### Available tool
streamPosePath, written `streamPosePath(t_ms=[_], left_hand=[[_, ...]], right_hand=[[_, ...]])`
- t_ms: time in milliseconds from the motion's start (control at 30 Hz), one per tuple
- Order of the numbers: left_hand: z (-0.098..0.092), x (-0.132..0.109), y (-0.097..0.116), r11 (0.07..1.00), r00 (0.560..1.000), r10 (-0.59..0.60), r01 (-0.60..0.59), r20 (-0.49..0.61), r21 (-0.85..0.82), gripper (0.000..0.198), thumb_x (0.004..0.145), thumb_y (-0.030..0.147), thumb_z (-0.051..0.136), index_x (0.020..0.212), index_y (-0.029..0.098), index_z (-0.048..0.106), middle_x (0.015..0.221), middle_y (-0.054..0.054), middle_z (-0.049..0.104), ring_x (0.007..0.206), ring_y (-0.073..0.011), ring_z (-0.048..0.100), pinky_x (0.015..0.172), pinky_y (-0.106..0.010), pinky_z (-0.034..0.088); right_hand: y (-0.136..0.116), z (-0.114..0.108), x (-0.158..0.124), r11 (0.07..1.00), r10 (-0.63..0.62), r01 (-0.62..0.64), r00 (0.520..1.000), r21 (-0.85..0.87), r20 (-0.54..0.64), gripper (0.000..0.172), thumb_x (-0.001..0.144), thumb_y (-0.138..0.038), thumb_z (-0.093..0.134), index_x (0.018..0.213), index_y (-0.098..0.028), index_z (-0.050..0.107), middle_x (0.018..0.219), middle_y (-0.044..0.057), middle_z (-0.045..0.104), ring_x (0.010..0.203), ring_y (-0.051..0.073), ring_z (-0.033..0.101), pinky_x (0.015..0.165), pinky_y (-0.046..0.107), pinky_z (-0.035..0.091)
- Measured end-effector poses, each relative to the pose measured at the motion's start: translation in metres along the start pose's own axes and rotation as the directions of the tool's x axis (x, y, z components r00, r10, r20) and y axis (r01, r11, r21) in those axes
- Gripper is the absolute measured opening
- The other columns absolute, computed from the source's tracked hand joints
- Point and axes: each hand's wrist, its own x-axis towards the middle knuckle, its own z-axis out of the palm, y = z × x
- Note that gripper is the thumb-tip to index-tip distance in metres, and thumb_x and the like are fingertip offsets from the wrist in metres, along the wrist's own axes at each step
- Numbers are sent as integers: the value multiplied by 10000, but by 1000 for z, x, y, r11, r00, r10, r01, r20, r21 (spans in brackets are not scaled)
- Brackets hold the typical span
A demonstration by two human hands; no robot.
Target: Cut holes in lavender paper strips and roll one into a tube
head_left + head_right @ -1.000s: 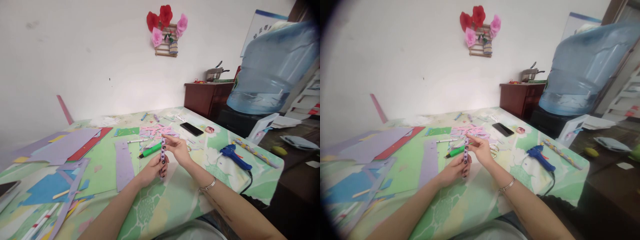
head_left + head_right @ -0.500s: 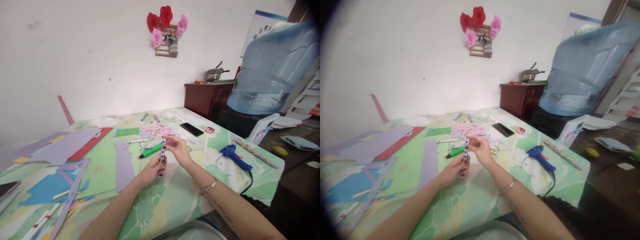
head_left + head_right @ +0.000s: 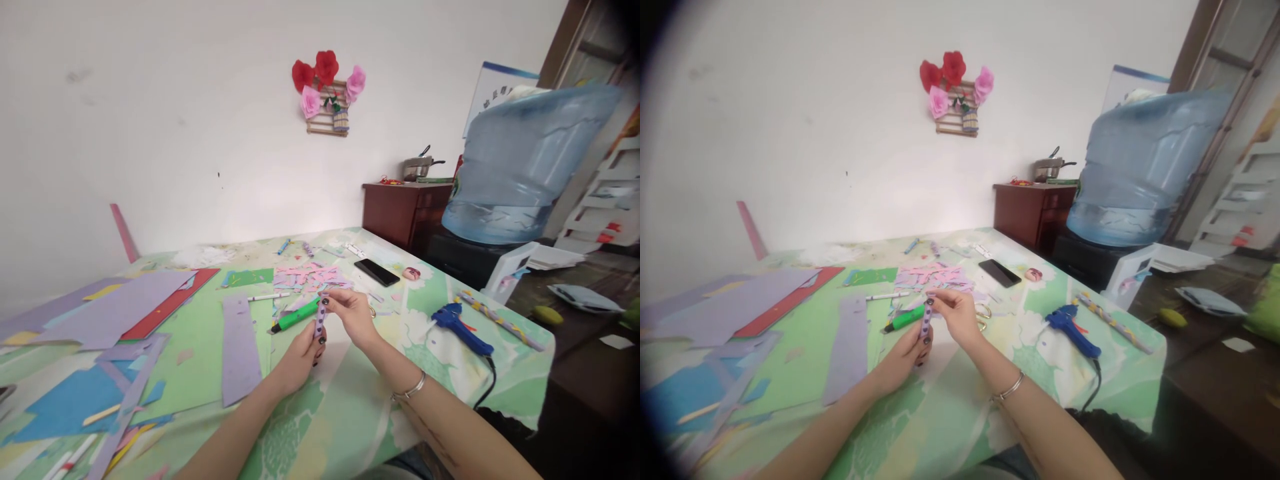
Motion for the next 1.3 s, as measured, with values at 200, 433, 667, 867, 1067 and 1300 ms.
streamPosePath(t_ms=[200, 433, 667, 867, 1067, 1300], left_hand=[[-2, 3, -5, 991, 1000, -13, 16, 26, -133, 249, 864, 444, 426, 796, 212, 366, 613, 79, 273, 504, -79, 248, 495, -230, 252], [-2, 3, -2, 990, 999, -34, 37, 20, -135, 274, 844, 464, 452, 798, 208, 368, 617, 82, 291, 491, -68, 262, 481, -222, 255], [-1, 5, -7, 988, 1000, -11, 8, -17, -157, 283, 845, 455, 461, 764, 197, 380, 599, 85, 298, 482, -59, 270, 477, -227, 240], [-3, 4, -9, 988, 1000, -21, 21, 3, -152, 280, 854, 455, 454, 775, 195, 384, 611, 79, 307, 492, -61, 288, 486, -231, 237], [-3, 2, -2, 985, 997, -63, 68, 36, -158, 279, 847, 454, 460, 771, 197, 383, 597, 84, 298, 482, -59, 270, 487, -228, 235], [-3, -1, -1, 988, 994, -81, 91, 75, -128, 264, 849, 442, 464, 775, 200, 391, 601, 80, 308, 484, -61, 288, 494, -227, 255]], right_hand=[[-3, -2, 1, 996, 86, -81, 984, -41, 157, 336, 490, -276, 821, 786, -157, 716, 741, 44, 722, 713, 208, 677, 743, 367, 540], [-2, -5, 1, 991, 131, -122, 974, -61, 187, 303, 518, -280, 807, 757, -132, 697, 742, 54, 716, 690, 196, 672, 721, 346, 526], [1, -5, 2, 982, 159, -125, 954, -143, 255, 309, 502, -269, 815, 761, -153, 694, 751, 37, 706, 707, 192, 663, 725, 331, 515], [-1, -3, 0, 982, 167, -143, 963, -126, 211, 307, 465, -286, 827, 691, -136, 682, 709, 40, 703, 669, 194, 658, 683, 328, 515], [-6, -3, 0, 991, 124, -112, 974, -73, 191, 342, 556, -348, 788, 818, -144, 706, 724, 46, 712, 689, 189, 671, 697, 326, 515], [-7, -5, 1, 995, 88, -82, 989, -55, 122, 293, 581, -350, 777, 778, -142, 716, 643, 43, 698, 632, 187, 668, 680, 333, 517]])
